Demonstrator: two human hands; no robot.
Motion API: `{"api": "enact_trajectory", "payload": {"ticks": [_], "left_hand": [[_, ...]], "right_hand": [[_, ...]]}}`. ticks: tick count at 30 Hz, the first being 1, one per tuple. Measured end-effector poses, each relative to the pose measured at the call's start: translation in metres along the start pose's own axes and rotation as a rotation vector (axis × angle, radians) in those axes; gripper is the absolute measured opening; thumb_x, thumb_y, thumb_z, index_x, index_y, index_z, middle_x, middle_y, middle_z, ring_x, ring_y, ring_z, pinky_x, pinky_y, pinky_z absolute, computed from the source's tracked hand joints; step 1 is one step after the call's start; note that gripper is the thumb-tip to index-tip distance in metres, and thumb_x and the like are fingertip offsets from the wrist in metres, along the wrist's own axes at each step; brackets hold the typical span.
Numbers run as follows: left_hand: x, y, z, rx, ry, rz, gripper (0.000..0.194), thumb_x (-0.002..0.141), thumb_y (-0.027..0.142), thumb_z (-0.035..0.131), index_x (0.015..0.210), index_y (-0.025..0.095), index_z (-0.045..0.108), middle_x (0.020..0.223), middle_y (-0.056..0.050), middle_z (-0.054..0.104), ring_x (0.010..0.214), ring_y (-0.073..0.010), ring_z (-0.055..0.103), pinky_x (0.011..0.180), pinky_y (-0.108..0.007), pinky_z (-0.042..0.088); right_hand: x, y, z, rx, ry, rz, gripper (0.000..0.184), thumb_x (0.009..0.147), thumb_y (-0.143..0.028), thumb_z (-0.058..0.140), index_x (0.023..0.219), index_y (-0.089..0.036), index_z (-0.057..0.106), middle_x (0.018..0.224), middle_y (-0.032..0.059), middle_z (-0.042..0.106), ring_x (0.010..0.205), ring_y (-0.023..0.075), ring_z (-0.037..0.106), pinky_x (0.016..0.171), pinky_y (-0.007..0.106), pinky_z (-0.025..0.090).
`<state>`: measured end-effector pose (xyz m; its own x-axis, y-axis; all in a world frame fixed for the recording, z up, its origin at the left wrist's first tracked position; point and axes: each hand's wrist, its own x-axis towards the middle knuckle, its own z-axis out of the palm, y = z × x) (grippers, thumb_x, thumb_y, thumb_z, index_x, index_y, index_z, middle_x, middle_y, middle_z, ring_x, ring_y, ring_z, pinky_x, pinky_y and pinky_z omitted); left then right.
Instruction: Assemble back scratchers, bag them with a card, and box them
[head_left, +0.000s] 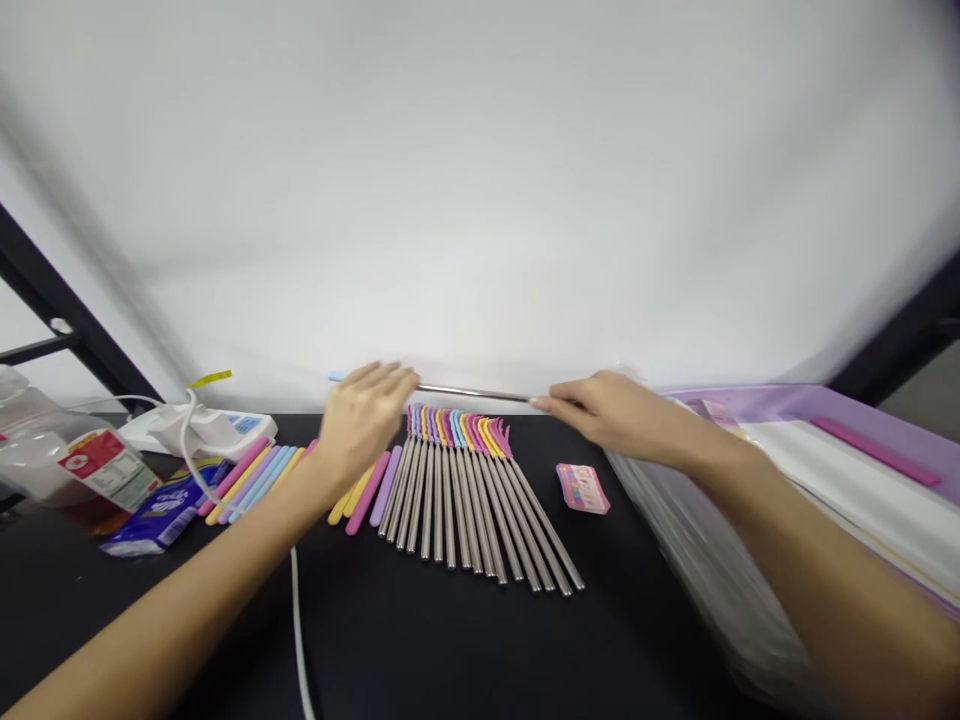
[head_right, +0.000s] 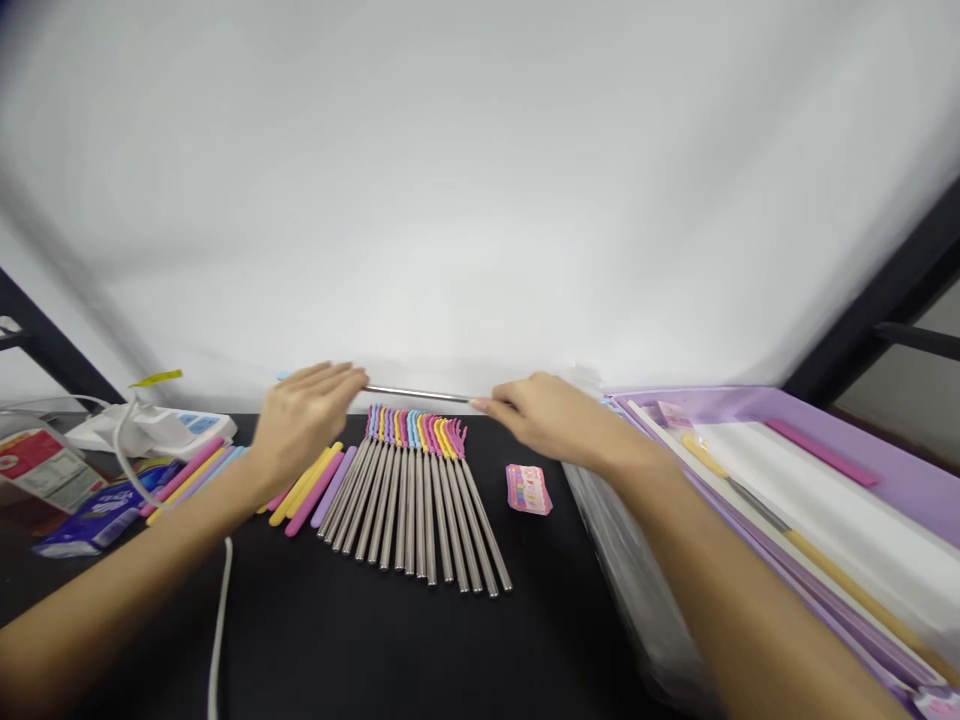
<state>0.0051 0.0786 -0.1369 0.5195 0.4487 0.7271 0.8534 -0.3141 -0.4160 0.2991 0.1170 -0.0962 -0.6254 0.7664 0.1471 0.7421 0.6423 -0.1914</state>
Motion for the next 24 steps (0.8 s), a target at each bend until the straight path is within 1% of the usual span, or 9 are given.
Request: {"api": "enact_trajectory", "payload": {"ticks": [3, 5, 7, 10, 13, 16, 18, 21, 24], "left_hand": [[0.004, 0.0, 0.0, 0.024, 0.02, -0.069, 0.029, 0.088, 0.001, 0.046, 0.103, 0.013, 0.068, 0.108, -0.012, 0.073, 0.105, -0.0261, 0.067, 0.093, -0.04, 0.053], [0.013, 0.014, -0.003, 0.001, -0.016, 0.013, 0.034, 0.089, 0.002, 0.045, 0.118, 0.008, 0.062, 0.117, -0.016, 0.069, 0.111, -0.0275, 0.064, 0.095, -0.042, 0.051], [0.022, 0.032, -0.005, -0.038, -0.037, 0.113, 0.04, 0.091, 0.001, 0.043, 0.129, 0.006, 0.053, 0.119, -0.018, 0.067, 0.109, -0.0257, 0.064, 0.092, -0.04, 0.053], [0.027, 0.047, -0.008, -0.106, -0.004, 0.2, 0.039, 0.093, 0.001, 0.04, 0.129, 0.006, 0.051, 0.118, -0.017, 0.067, 0.108, -0.0232, 0.065, 0.09, -0.037, 0.054], [0.02, 0.039, -0.007, -0.153, 0.027, 0.194, 0.031, 0.093, 0.001, 0.041, 0.118, 0.007, 0.059, 0.111, -0.016, 0.07, 0.103, -0.0221, 0.067, 0.088, -0.035, 0.056], [0.015, 0.022, -0.005, -0.134, 0.048, 0.083, 0.03, 0.092, 0.001, 0.04, 0.106, 0.009, 0.064, 0.101, -0.014, 0.073, 0.093, -0.0228, 0.07, 0.08, -0.036, 0.059], [0.016, 0.016, -0.004, -0.106, 0.063, 0.038, 0.028, 0.091, 0.001, 0.041, 0.102, 0.009, 0.065, 0.098, -0.012, 0.074, 0.09, -0.0237, 0.071, 0.076, -0.037, 0.059], [0.023, 0.021, -0.004, -0.094, 0.076, 0.094, 0.026, 0.091, 0.002, 0.045, 0.108, 0.007, 0.064, 0.104, -0.014, 0.073, 0.095, -0.0242, 0.07, 0.081, -0.038, 0.059], [0.025, 0.032, -0.004, -0.111, 0.068, 0.193, 0.031, 0.091, 0.0, 0.046, 0.118, 0.007, 0.059, 0.107, -0.014, 0.072, 0.099, -0.0221, 0.069, 0.087, -0.036, 0.057]], "right_hand": [[-0.001, 0.001, -0.007, -0.017, 0.039, 0.011, 0.053, 0.097, -0.056, 0.034, 0.058, -0.02, 0.037, 0.05, -0.002, 0.043, 0.047, 0.0118, 0.036, 0.052, 0.029, 0.021], [0.0, -0.005, -0.01, -0.015, 0.08, -0.031, 0.049, 0.097, -0.053, 0.036, 0.061, -0.02, 0.039, 0.051, -0.0027, 0.043, 0.048, 0.0117, 0.036, 0.053, 0.029, 0.022], [0.0, -0.011, -0.012, 0.009, 0.1, -0.069, 0.043, 0.098, -0.049, 0.036, 0.067, -0.021, 0.045, 0.052, -0.0036, 0.045, 0.05, 0.012, 0.039, 0.054, 0.028, 0.023], [-0.004, -0.007, -0.013, 0.076, 0.02, -0.108, 0.038, 0.097, -0.048, 0.037, 0.073, -0.022, 0.05, 0.055, -0.0043, 0.046, 0.052, 0.0127, 0.041, 0.056, 0.027, 0.026], [-0.014, 0.012, -0.018, 0.137, -0.076, -0.104, 0.04, 0.095, -0.051, 0.039, 0.072, -0.021, 0.052, 0.059, -0.0034, 0.046, 0.055, 0.0131, 0.04, 0.057, 0.027, 0.029], [-0.023, 0.029, -0.026, 0.177, -0.114, -0.039, 0.039, 0.093, -0.052, 0.043, 0.071, -0.021, 0.05, 0.063, -0.003, 0.044, 0.059, 0.0132, 0.039, 0.056, 0.026, 0.03], [-0.026, 0.03, -0.03, 0.193, -0.135, 0.0, 0.039, 0.092, -0.052, 0.046, 0.068, -0.021, 0.046, 0.063, -0.0034, 0.039, 0.059, 0.0129, 0.036, 0.055, 0.026, 0.029], [-0.025, 0.02, -0.03, 0.234, -0.15, 0.0, 0.039, 0.093, -0.05, 0.045, 0.068, -0.021, 0.045, 0.062, -0.0039, 0.037, 0.058, 0.0126, 0.034, 0.055, 0.026, 0.028], [-0.022, 0.012, -0.025, 0.285, -0.138, -0.035, 0.034, 0.094, -0.048, 0.042, 0.08, -0.022, 0.057, 0.064, -0.0038, 0.045, 0.059, 0.0134, 0.039, 0.057, 0.026, 0.03]]}}
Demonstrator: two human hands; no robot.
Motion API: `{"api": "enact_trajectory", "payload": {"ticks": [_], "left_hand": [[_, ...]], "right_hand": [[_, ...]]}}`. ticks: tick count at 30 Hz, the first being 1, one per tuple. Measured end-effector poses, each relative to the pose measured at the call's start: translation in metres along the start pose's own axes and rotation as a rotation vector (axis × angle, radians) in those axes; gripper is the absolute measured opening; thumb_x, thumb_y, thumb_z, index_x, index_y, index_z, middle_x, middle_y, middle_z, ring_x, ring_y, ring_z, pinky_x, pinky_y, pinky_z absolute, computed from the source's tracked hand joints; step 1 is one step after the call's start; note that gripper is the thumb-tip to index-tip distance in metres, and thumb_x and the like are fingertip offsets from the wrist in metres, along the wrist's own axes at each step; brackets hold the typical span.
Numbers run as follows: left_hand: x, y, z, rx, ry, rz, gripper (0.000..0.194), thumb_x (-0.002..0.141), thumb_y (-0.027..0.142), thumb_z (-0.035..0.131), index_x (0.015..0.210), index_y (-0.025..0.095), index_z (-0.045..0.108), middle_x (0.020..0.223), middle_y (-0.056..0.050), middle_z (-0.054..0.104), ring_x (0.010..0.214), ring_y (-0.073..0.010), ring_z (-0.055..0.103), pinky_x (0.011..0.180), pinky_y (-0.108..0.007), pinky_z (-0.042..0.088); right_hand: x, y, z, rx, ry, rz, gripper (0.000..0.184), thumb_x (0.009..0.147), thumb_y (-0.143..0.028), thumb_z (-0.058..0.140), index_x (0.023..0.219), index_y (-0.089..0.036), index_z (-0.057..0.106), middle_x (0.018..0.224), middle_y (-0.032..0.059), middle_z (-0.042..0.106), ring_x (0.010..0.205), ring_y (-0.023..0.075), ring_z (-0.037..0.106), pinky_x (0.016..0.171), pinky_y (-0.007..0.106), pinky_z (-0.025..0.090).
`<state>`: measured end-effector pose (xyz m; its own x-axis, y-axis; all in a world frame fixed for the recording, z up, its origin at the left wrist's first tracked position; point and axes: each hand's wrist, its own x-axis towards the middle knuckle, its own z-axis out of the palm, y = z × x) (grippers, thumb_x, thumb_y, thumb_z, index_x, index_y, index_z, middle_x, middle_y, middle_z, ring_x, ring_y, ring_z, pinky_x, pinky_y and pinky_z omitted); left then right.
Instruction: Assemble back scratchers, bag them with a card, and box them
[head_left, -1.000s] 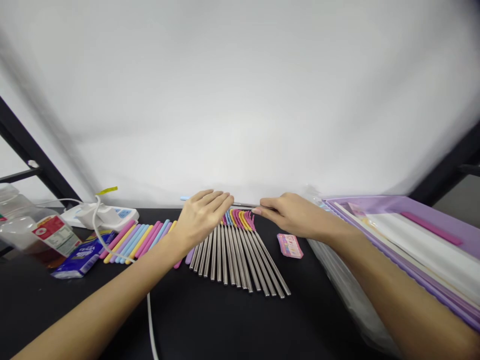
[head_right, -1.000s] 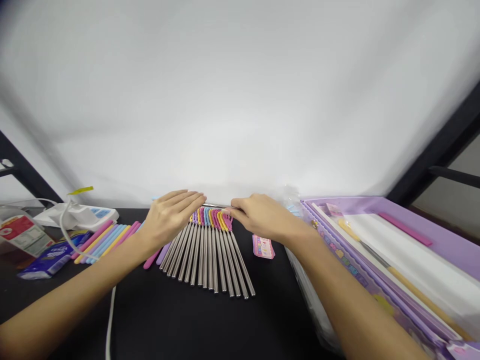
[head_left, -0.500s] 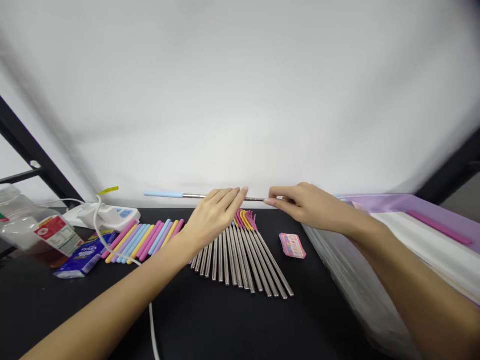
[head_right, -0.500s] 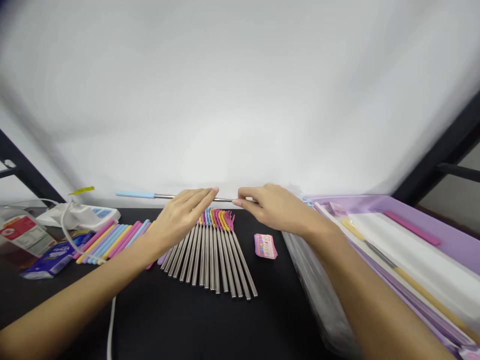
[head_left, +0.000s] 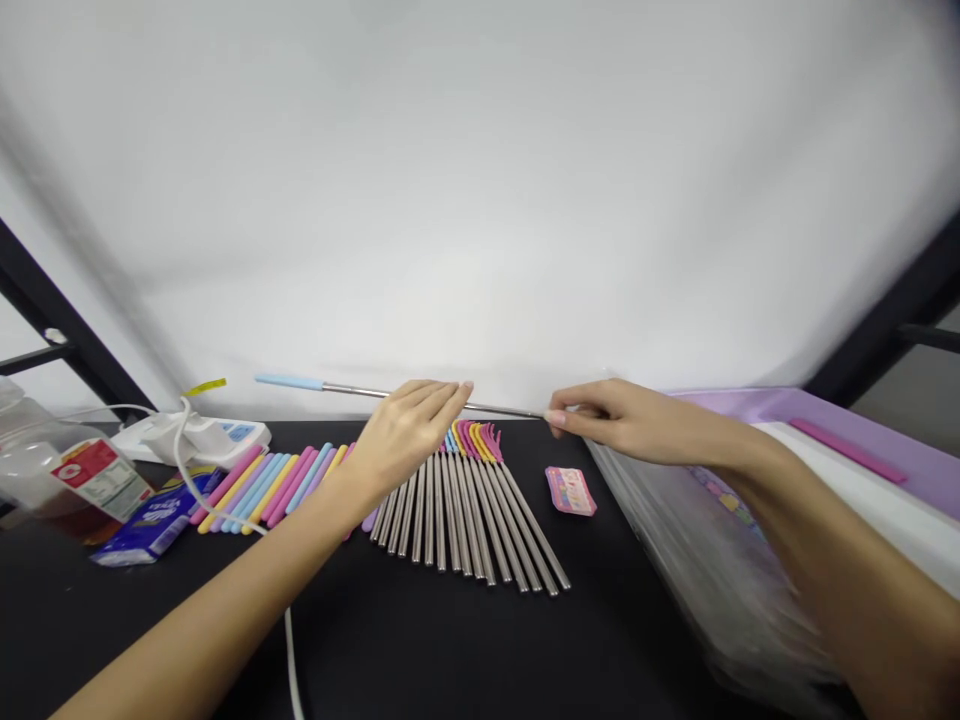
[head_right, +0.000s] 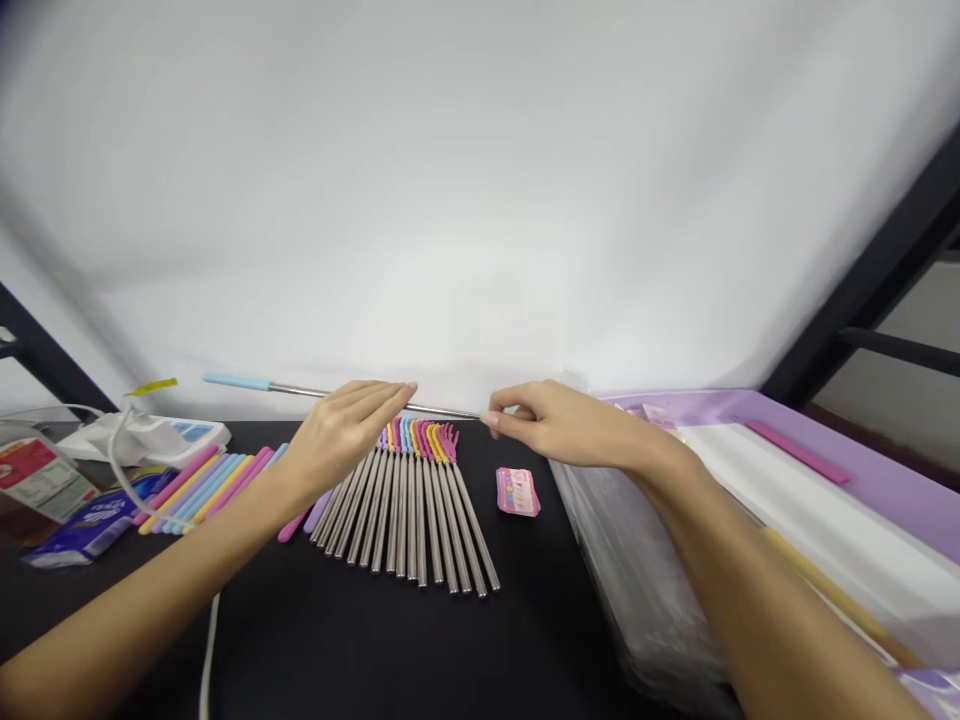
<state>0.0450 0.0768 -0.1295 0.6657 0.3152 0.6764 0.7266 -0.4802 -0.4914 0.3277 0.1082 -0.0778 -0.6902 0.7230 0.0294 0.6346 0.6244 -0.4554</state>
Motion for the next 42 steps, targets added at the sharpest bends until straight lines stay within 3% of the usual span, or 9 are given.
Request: {"api": "enact_trajectory", "payload": {"ticks": [2, 7, 10, 15, 20, 24, 29, 36, 42], "left_hand": [[-0.003, 0.002, 0.001, -0.009, 0.002, 0.009, 0.031, 0.091, -0.001, 0.044, 0.117, 0.008, 0.059, 0.106, -0.012, 0.073, 0.098, -0.021, 0.07, 0.085, -0.034, 0.059], [-0.017, -0.008, 0.001, -0.02, 0.002, -0.009, 0.038, 0.087, -0.007, 0.039, 0.116, 0.007, 0.059, 0.104, -0.013, 0.073, 0.094, -0.022, 0.071, 0.076, -0.034, 0.061], [-0.01, -0.006, -0.001, -0.016, -0.009, -0.032, 0.042, 0.086, -0.008, 0.04, 0.122, 0.007, 0.056, 0.108, -0.016, 0.071, 0.099, -0.0238, 0.069, 0.08, -0.037, 0.06], [0.01, 0.01, -0.011, 0.013, -0.009, 0.08, 0.033, 0.09, -0.003, 0.045, 0.12, 0.005, 0.056, 0.106, -0.015, 0.071, 0.094, -0.0226, 0.069, 0.079, -0.036, 0.058], [-0.004, 0.001, -0.017, 0.023, 0.047, 0.042, 0.025, 0.089, -0.001, 0.047, 0.108, 0.006, 0.062, 0.105, -0.015, 0.072, 0.098, -0.0233, 0.069, 0.081, -0.035, 0.058], [-0.008, -0.001, -0.014, 0.06, 0.05, -0.019, 0.024, 0.089, -0.001, 0.047, 0.105, 0.008, 0.062, 0.1, -0.012, 0.073, 0.086, -0.0219, 0.071, 0.071, -0.033, 0.059], [0.006, 0.015, -0.011, 0.054, -0.053, 0.073, 0.03, 0.09, -0.003, 0.044, 0.116, 0.005, 0.057, 0.095, -0.011, 0.073, 0.081, -0.0184, 0.07, 0.067, -0.031, 0.058], [-0.017, -0.011, -0.019, 0.016, 0.002, 0.004, 0.03, 0.089, -0.003, 0.045, 0.111, 0.007, 0.062, 0.103, -0.013, 0.073, 0.09, -0.0221, 0.071, 0.074, -0.035, 0.059], [-0.013, -0.016, -0.023, 0.04, 0.083, 0.018, 0.026, 0.088, -0.003, 0.049, 0.108, 0.007, 0.063, 0.101, -0.012, 0.074, 0.087, -0.0214, 0.071, 0.071, -0.033, 0.058]], "right_hand": [[0.002, 0.003, 0.001, 0.01, 0.011, -0.034, 0.034, 0.095, -0.048, 0.042, 0.086, -0.023, 0.062, 0.065, -0.0036, 0.047, 0.061, 0.0139, 0.041, 0.059, 0.026, 0.031], [-0.001, 0.015, -0.007, 0.071, -0.027, -0.063, 0.036, 0.092, -0.049, 0.049, 0.074, -0.019, 0.06, 0.069, -0.0023, 0.051, 0.064, 0.0134, 0.042, 0.06, 0.026, 0.031], [-0.002, 0.012, -0.008, 0.082, -0.018, -0.047, 0.037, 0.09, -0.051, 0.051, 0.075, -0.019, 0.061, 0.067, -0.0023, 0.048, 0.062, 0.0129, 0.039, 0.058, 0.026, 0.029], [-0.001, 0.012, -0.004, 0.108, -0.021, -0.051, 0.036, 0.088, -0.054, 0.053, 0.086, -0.021, 0.064, 0.062, -0.0037, 0.039, 0.059, 0.0127, 0.032, 0.056, 0.026, 0.026], [-0.003, 0.019, -0.006, 0.103, -0.089, -0.055, 0.036, 0.089, -0.053, 0.052, 0.08, -0.02, 0.065, 0.073, 0.0003, 0.051, 0.068, 0.0151, 0.042, 0.061, 0.027, 0.032], [0.005, 0.005, 0.0, -0.005, -0.005, -0.052, 0.038, 0.09, -0.052, 0.048, 0.081, -0.02, 0.066, 0.067, -0.0002, 0.053, 0.062, 0.0141, 0.042, 0.057, 0.027, 0.03], [0.015, -0.015, 0.015, 0.004, 0.066, -0.125, 0.037, 0.092, -0.049, 0.047, 0.079, -0.02, 0.064, 0.059, -0.0039, 0.046, 0.056, 0.0113, 0.036, 0.053, 0.026, 0.026], [0.001, 0.025, 0.005, -0.112, 0.07, 0.009, 0.047, 0.08, -0.054, 0.064, 0.059, -0.019, 0.041, 0.055, -0.0058, 0.035, 0.054, 0.01, 0.029, 0.051, 0.025, 0.023], [-0.003, 0.028, 0.0, -0.149, 0.078, 0.055, 0.046, 0.078, -0.059, 0.063, 0.059, -0.019, 0.049, 0.055, -0.0038, 0.041, 0.053, 0.011, 0.033, 0.051, 0.025, 0.026]]}}
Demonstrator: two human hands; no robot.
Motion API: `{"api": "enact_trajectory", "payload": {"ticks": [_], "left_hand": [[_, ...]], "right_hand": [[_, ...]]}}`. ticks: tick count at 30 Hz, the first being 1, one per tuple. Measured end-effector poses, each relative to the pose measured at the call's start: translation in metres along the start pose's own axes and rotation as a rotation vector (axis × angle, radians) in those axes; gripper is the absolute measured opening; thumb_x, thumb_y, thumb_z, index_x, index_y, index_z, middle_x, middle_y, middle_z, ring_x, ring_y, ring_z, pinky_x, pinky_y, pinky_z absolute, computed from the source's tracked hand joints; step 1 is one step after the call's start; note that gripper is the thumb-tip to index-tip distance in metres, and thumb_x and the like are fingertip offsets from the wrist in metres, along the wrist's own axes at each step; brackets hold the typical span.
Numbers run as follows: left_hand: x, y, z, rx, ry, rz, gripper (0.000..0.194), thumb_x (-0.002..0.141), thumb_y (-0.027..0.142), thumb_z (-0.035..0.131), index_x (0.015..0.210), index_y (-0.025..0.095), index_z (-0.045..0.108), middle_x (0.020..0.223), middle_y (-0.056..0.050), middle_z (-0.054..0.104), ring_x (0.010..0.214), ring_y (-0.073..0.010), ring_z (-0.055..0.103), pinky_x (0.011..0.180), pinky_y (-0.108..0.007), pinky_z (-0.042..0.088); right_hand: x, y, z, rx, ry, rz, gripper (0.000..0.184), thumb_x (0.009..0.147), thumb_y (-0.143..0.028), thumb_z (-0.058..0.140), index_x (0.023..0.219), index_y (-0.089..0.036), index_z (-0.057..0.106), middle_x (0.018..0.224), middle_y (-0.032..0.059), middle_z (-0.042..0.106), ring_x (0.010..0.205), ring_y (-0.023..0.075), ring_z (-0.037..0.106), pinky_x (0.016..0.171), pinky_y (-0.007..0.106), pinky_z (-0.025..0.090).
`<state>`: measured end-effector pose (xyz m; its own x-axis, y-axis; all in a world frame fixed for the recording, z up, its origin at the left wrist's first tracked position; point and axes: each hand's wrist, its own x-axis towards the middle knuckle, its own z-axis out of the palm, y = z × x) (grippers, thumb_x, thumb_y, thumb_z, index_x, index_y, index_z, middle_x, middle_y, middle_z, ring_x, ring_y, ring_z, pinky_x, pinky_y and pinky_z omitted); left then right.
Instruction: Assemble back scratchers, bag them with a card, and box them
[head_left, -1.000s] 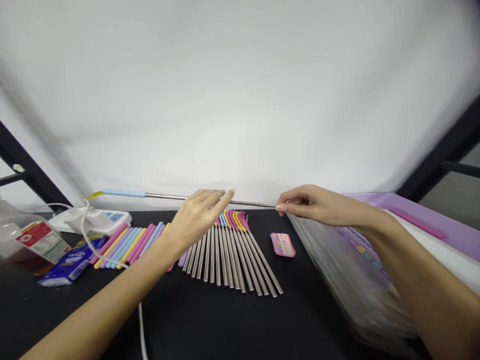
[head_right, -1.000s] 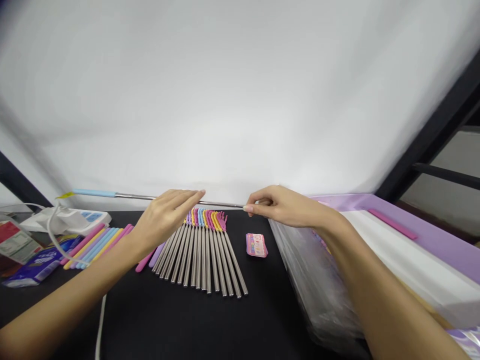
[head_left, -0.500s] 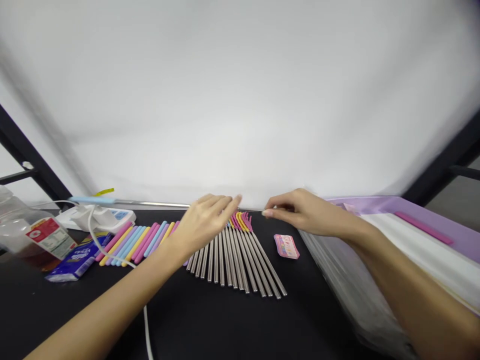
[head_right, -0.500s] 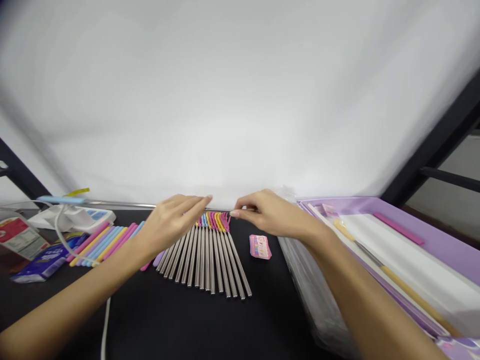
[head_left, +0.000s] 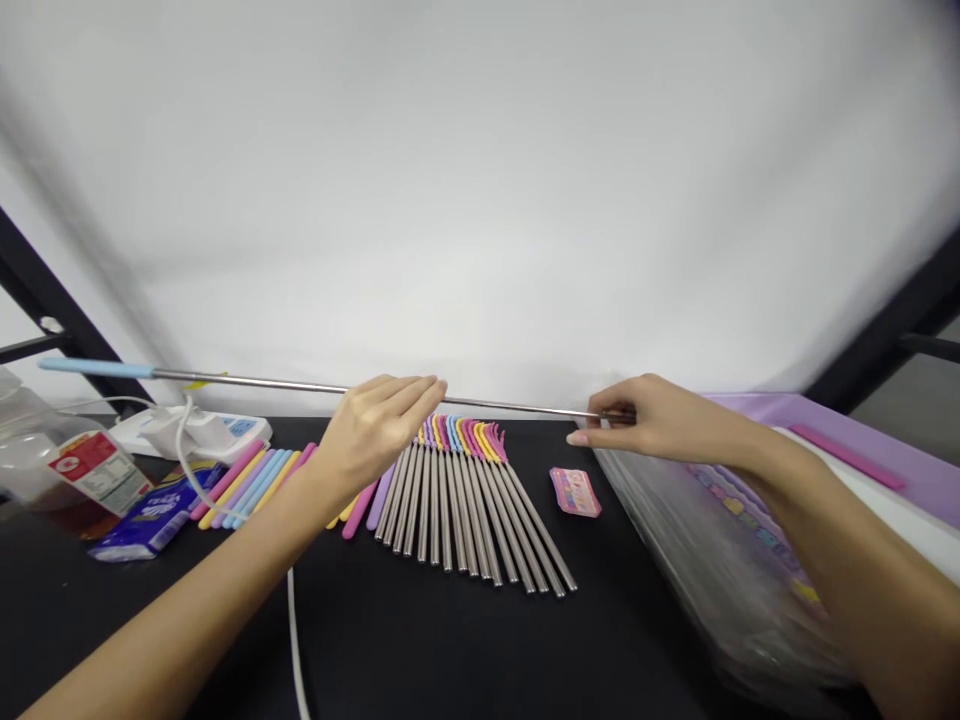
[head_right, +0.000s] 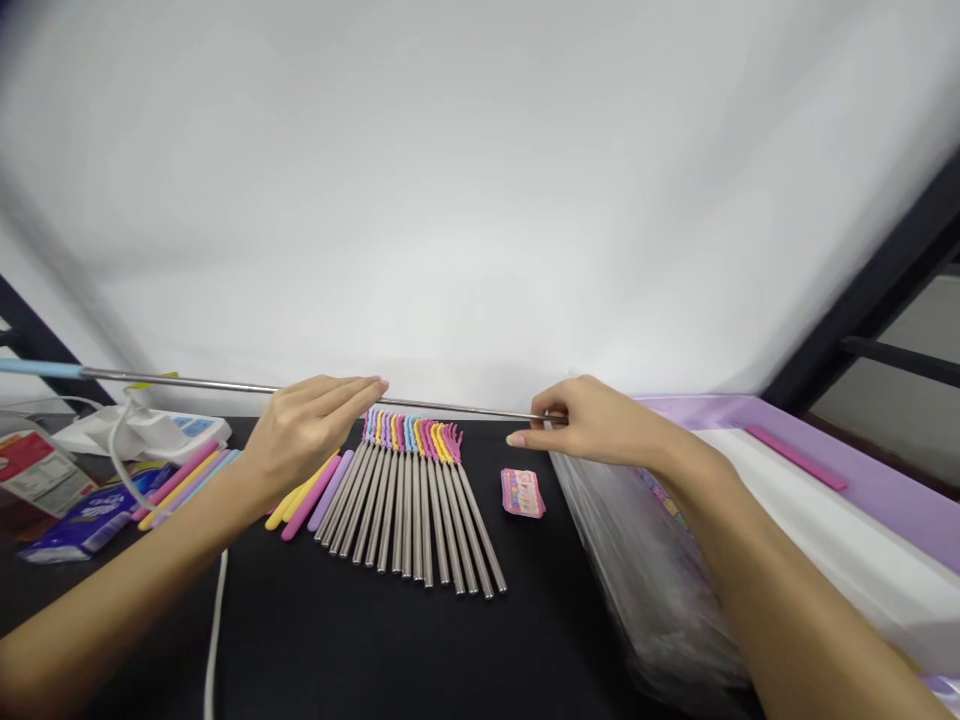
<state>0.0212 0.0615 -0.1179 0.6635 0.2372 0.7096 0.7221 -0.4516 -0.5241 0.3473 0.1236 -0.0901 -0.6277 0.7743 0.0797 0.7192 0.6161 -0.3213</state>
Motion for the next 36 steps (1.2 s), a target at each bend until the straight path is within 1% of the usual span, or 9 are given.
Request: {"api": "enact_trajectory", "payload": {"ticks": [6, 9, 13, 16, 19, 23, 27, 33, 36], "left_hand": [[0.017, 0.02, 0.003, 0.051, -0.017, 0.051, 0.024, 0.091, 0.0, 0.049, 0.11, 0.007, 0.061, 0.096, -0.009, 0.074, 0.079, -0.0166, 0.07, 0.063, -0.027, 0.055], [0.005, 0.007, -0.005, 0.11, -0.064, 0.047, 0.029, 0.09, -0.002, 0.047, 0.114, 0.009, 0.059, 0.093, -0.007, 0.074, 0.072, -0.0156, 0.068, 0.06, -0.028, 0.052], [-0.014, -0.011, -0.016, 0.18, -0.162, -0.005, 0.03, 0.088, -0.003, 0.045, 0.108, 0.013, 0.059, 0.083, -0.003, 0.073, 0.058, -0.0142, 0.062, 0.052, -0.027, 0.044], [-0.014, -0.003, -0.014, 0.159, -0.157, 0.013, 0.028, 0.089, -0.002, 0.046, 0.108, 0.014, 0.058, 0.075, 0.0, 0.07, 0.056, -0.0121, 0.06, 0.051, -0.026, 0.04], [-0.009, 0.005, -0.008, 0.147, -0.148, 0.04, 0.023, 0.091, 0.003, 0.048, 0.109, 0.014, 0.058, 0.071, 0.001, 0.066, 0.054, -0.0116, 0.057, 0.049, -0.026, 0.037], [-0.017, -0.01, -0.007, 0.187, -0.189, -0.065, 0.013, 0.096, 0.026, 0.052, 0.09, 0.018, 0.059, 0.058, 0.003, 0.056, 0.046, -0.012, 0.05, 0.046, -0.027, 0.029], [-0.02, -0.013, -0.005, 0.176, -0.22, -0.058, 0.027, 0.099, 0.034, 0.046, 0.079, 0.018, 0.056, 0.057, 0.002, 0.054, 0.05, -0.0123, 0.053, 0.045, -0.026, 0.025], [0.002, 0.018, 0.009, 0.063, -0.239, -0.04, 0.024, 0.101, 0.034, 0.042, 0.093, 0.016, 0.056, 0.064, 0.002, 0.058, 0.056, -0.0134, 0.058, 0.046, -0.027, 0.031], [-0.005, 0.007, 0.006, 0.079, -0.237, -0.013, 0.021, 0.1, 0.031, 0.044, 0.089, 0.017, 0.055, 0.064, 0.002, 0.055, 0.056, -0.0124, 0.055, 0.05, -0.026, 0.034]], "right_hand": [[0.011, -0.043, 0.013, 0.236, -0.013, -0.182, 0.041, 0.093, -0.055, 0.045, 0.098, -0.021, 0.067, 0.069, 0.0006, 0.063, 0.063, 0.0156, 0.054, 0.061, 0.027, 0.039], [0.006, -0.033, 0.001, 0.226, 0.019, -0.174, 0.038, 0.093, -0.051, 0.047, 0.09, -0.02, 0.068, 0.069, 0.0017, 0.064, 0.064, 0.0158, 0.056, 0.064, 0.027, 0.041], [-0.004, -0.011, -0.014, 0.109, 0.126, -0.042, 0.029, 0.087, -0.049, 0.056, 0.09, -0.022, 0.065, 0.077, 0.0017, 0.066, 0.067, 0.016, 0.056, 0.062, 0.027, 0.04], [0.0, -0.024, -0.008, 0.014, 0.125, -0.054, 0.03, 0.087, -0.053, 0.055, 0.086, -0.023, 0.062, 0.06, -0.0035, 0.055, 0.055, 0.0134, 0.046, 0.055, 0.026, 0.033], [0.01, -0.039, 0.003, -0.069, 0.159, -0.086, 0.043, 0.091, -0.057, 0.046, 0.067, -0.022, 0.054, 0.053, -0.004, 0.043, 0.051, 0.0122, 0.037, 0.052, 0.027, 0.026], [0.009, -0.022, 0.004, -0.116, 0.241, -0.009, 0.052, 0.09, -0.061, 0.045, 0.058, -0.02, 0.039, 0.053, -0.0033, 0.039, 0.052, 0.0119, 0.033, 0.052, 0.028, 0.023], [0.005, -0.017, 0.007, -0.168, 0.247, 0.027, 0.052, 0.086, -0.063, 0.049, 0.059, -0.021, 0.035, 0.053, -0.0034, 0.041, 0.051, 0.0121, 0.034, 0.053, 0.027, 0.023], [0.019, -0.063, 0.03, -0.202, 0.266, -0.101, 0.042, 0.085, -0.054, 0.053, 0.061, -0.021, 0.043, 0.057, -0.0012, 0.053, 0.054, 0.0133, 0.043, 0.055, 0.028, 0.023], [0.017, -0.048, 0.022, -0.248, 0.236, -0.039, 0.039, 0.086, -0.049, 0.051, 0.061, -0.021, 0.045, 0.057, -0.0006, 0.054, 0.052, 0.0135, 0.044, 0.055, 0.028, 0.023]]}}
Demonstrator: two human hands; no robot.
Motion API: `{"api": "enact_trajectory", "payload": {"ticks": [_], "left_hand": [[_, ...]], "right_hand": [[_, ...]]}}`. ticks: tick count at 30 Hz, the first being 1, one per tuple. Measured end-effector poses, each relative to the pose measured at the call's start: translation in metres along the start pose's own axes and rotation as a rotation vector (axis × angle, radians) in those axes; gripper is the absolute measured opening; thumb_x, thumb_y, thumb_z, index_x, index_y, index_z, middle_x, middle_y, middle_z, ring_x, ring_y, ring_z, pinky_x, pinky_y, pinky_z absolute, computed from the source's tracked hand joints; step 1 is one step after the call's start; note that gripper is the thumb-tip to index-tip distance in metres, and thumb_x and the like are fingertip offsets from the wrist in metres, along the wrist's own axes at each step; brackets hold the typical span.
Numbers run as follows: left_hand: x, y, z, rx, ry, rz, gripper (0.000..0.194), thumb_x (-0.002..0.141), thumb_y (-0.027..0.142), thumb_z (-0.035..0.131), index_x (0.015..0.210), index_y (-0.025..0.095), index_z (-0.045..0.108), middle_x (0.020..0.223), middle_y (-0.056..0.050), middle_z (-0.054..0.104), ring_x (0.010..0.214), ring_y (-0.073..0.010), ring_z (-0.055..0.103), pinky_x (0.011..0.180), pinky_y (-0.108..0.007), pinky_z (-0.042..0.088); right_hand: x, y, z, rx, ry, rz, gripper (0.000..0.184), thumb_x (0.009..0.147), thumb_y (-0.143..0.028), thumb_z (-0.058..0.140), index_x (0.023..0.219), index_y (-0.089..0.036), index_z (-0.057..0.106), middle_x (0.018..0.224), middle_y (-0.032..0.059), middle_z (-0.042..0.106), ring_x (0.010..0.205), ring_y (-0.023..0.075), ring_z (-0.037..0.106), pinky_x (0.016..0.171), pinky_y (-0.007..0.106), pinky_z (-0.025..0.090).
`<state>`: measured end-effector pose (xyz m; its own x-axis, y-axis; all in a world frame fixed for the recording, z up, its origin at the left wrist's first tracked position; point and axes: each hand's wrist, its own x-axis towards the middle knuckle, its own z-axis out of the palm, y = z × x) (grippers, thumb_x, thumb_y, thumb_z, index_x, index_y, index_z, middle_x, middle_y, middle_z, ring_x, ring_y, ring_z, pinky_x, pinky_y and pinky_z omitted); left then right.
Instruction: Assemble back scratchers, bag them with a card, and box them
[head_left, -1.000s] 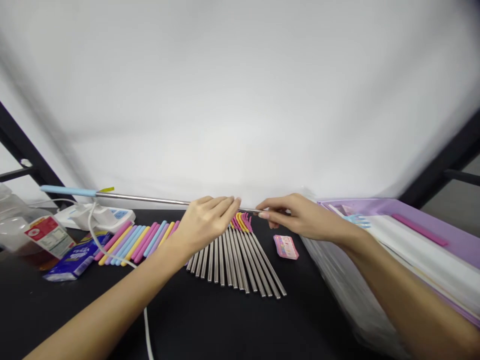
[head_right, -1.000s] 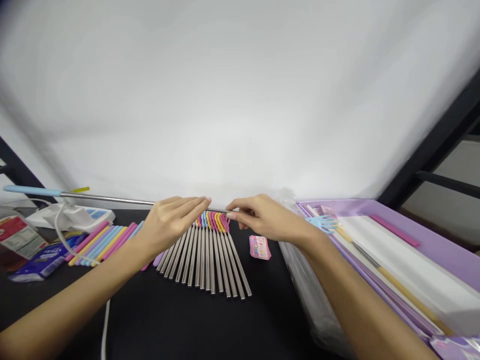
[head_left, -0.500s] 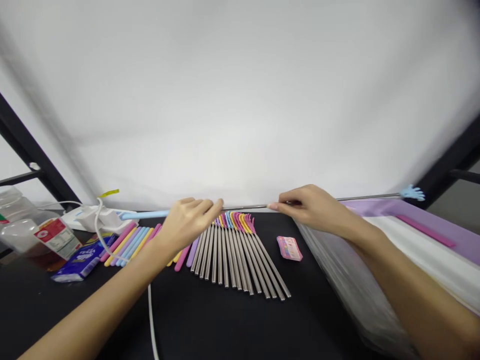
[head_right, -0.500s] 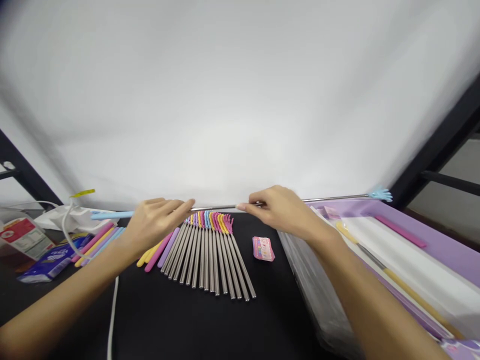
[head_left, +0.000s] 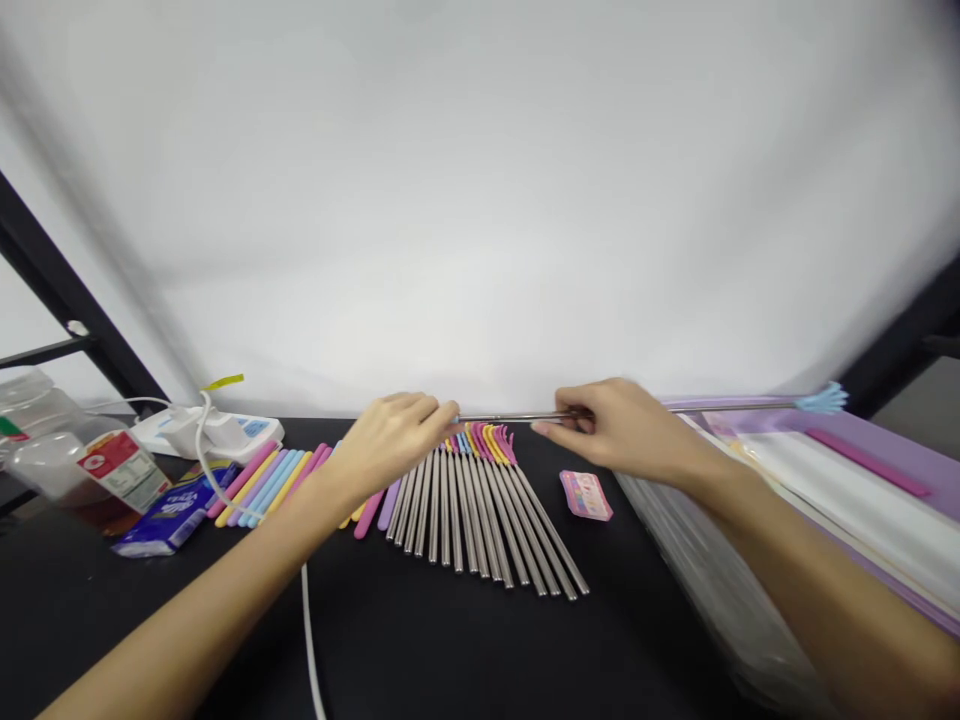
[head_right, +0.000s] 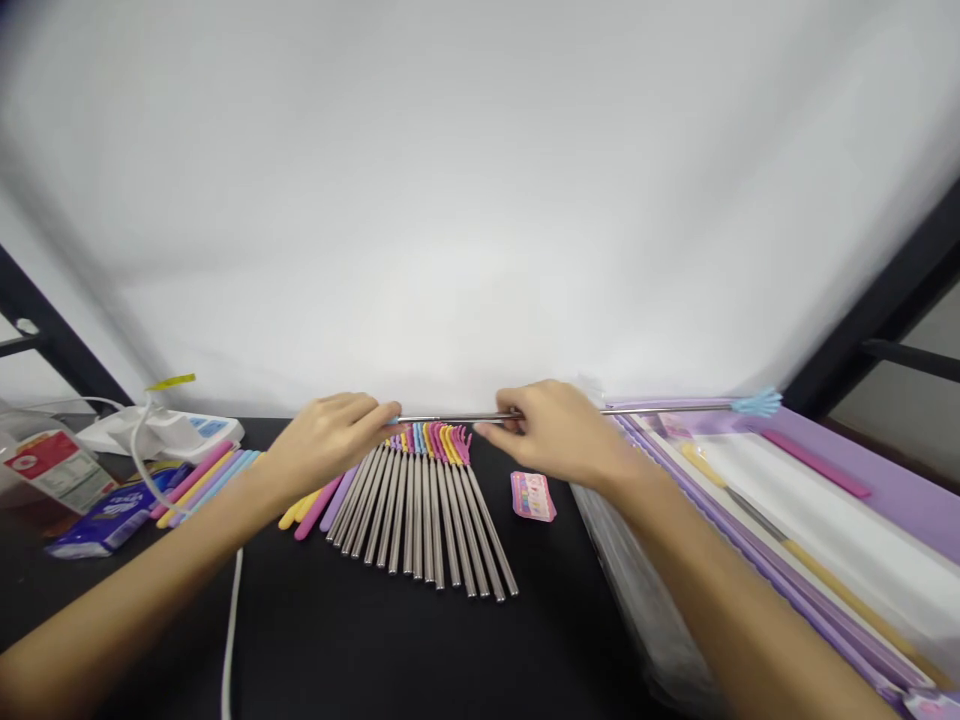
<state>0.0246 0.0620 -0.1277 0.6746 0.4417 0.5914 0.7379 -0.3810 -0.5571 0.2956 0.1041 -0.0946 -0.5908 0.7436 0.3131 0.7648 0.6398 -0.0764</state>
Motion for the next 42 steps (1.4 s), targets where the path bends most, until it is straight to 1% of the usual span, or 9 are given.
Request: {"api": "enact_trajectory", "payload": {"ticks": [5, 11, 13, 16, 21, 28, 31, 36, 42], "left_hand": [[-0.017, -0.02, -0.003, 0.069, 0.031, -0.043, 0.02, 0.099, 0.028, 0.045, 0.086, 0.018, 0.056, 0.06, 0.004, 0.05, 0.049, -0.0104, 0.048, 0.046, -0.026, 0.027], [-0.003, 0.012, -0.002, -0.023, 0.048, -0.041, 0.015, 0.099, 0.023, 0.044, 0.092, 0.016, 0.056, 0.065, 0.002, 0.054, 0.057, -0.0119, 0.054, 0.049, -0.026, 0.034], [-0.003, 0.014, -0.002, -0.049, 0.047, -0.04, 0.016, 0.1, 0.024, 0.044, 0.094, 0.016, 0.057, 0.065, 0.002, 0.054, 0.056, -0.0114, 0.054, 0.05, -0.025, 0.034], [-0.011, -0.002, -0.003, -0.015, 0.037, -0.047, 0.018, 0.099, 0.028, 0.045, 0.091, 0.018, 0.058, 0.062, 0.003, 0.053, 0.052, -0.0101, 0.051, 0.049, -0.024, 0.031], [-0.024, -0.024, -0.001, 0.07, 0.037, -0.115, 0.02, 0.098, 0.032, 0.048, 0.089, 0.018, 0.06, 0.061, 0.003, 0.055, 0.051, -0.011, 0.054, 0.046, -0.025, 0.027], [-0.006, 0.018, -0.002, -0.058, 0.021, -0.071, 0.02, 0.1, 0.03, 0.045, 0.096, 0.016, 0.058, 0.067, 0.001, 0.061, 0.057, -0.0131, 0.06, 0.045, -0.026, 0.028], [-0.003, 0.015, -0.002, -0.044, 0.037, -0.084, 0.02, 0.1, 0.029, 0.046, 0.09, 0.016, 0.058, 0.064, 0.001, 0.058, 0.055, -0.012, 0.058, 0.045, -0.025, 0.027], [-0.011, -0.009, 0.003, 0.012, 0.098, -0.112, 0.019, 0.098, 0.028, 0.049, 0.085, 0.018, 0.059, 0.06, 0.003, 0.056, 0.051, -0.0097, 0.052, 0.047, -0.024, 0.031], [-0.007, 0.003, -0.002, -0.007, 0.13, -0.066, 0.017, 0.098, 0.024, 0.048, 0.091, 0.015, 0.061, 0.062, 0.001, 0.059, 0.053, -0.0114, 0.056, 0.046, -0.025, 0.033]], "right_hand": [[-0.006, 0.036, -0.008, -0.206, -0.004, 0.201, 0.045, 0.086, -0.05, 0.048, 0.053, -0.021, 0.043, 0.05, 0.0019, 0.05, 0.05, 0.0159, 0.042, 0.054, 0.029, 0.02], [0.0, -0.011, 0.004, -0.188, 0.054, 0.137, 0.032, 0.082, -0.036, 0.05, 0.055, -0.021, 0.044, 0.049, 0.0015, 0.05, 0.049, 0.0152, 0.044, 0.053, 0.03, 0.019], [0.0, -0.015, 0.003, -0.172, 0.055, 0.096, 0.028, 0.082, -0.035, 0.05, 0.058, -0.021, 0.046, 0.051, 0.0008, 0.052, 0.05, 0.0152, 0.045, 0.053, 0.029, 0.02], [-0.004, 0.004, -0.006, -0.221, -0.006, 0.093, 0.027, 0.083, -0.037, 0.051, 0.061, -0.021, 0.048, 0.057, 0.0022, 0.057, 0.054, 0.0169, 0.048, 0.054, 0.029, 0.02], [-0.008, 0.028, -0.011, -0.302, 0.021, 0.296, 0.049, 0.092, -0.049, 0.038, 0.053, -0.021, 0.046, 0.053, 0.0059, 0.054, 0.052, 0.0193, 0.048, 0.054, 0.03, 0.02], [0.0, -0.018, 0.008, -0.273, 0.013, 0.14, 0.031, 0.082, -0.034, 0.049, 0.055, -0.02, 0.052, 0.055, 0.0053, 0.058, 0.052, 0.0179, 0.05, 0.053, 0.031, 0.019], [-0.001, -0.008, 0.003, -0.216, 0.009, 0.078, 0.027, 0.083, -0.033, 0.049, 0.059, -0.021, 0.054, 0.056, 0.0028, 0.058, 0.051, 0.0162, 0.048, 0.054, 0.03, 0.022], [-0.003, 0.02, 0.001, -0.307, 0.067, 0.017, 0.031, 0.087, -0.034, 0.045, 0.065, -0.02, 0.062, 0.065, 0.0071, 0.062, 0.063, 0.0205, 0.054, 0.067, 0.033, 0.03], [0.0, 0.004, 0.009, -0.044, 0.076, 0.126, 0.034, 0.079, -0.028, 0.051, 0.047, -0.021, 0.042, 0.044, -0.0006, 0.043, 0.046, 0.0146, 0.039, 0.055, 0.03, 0.022]]}}
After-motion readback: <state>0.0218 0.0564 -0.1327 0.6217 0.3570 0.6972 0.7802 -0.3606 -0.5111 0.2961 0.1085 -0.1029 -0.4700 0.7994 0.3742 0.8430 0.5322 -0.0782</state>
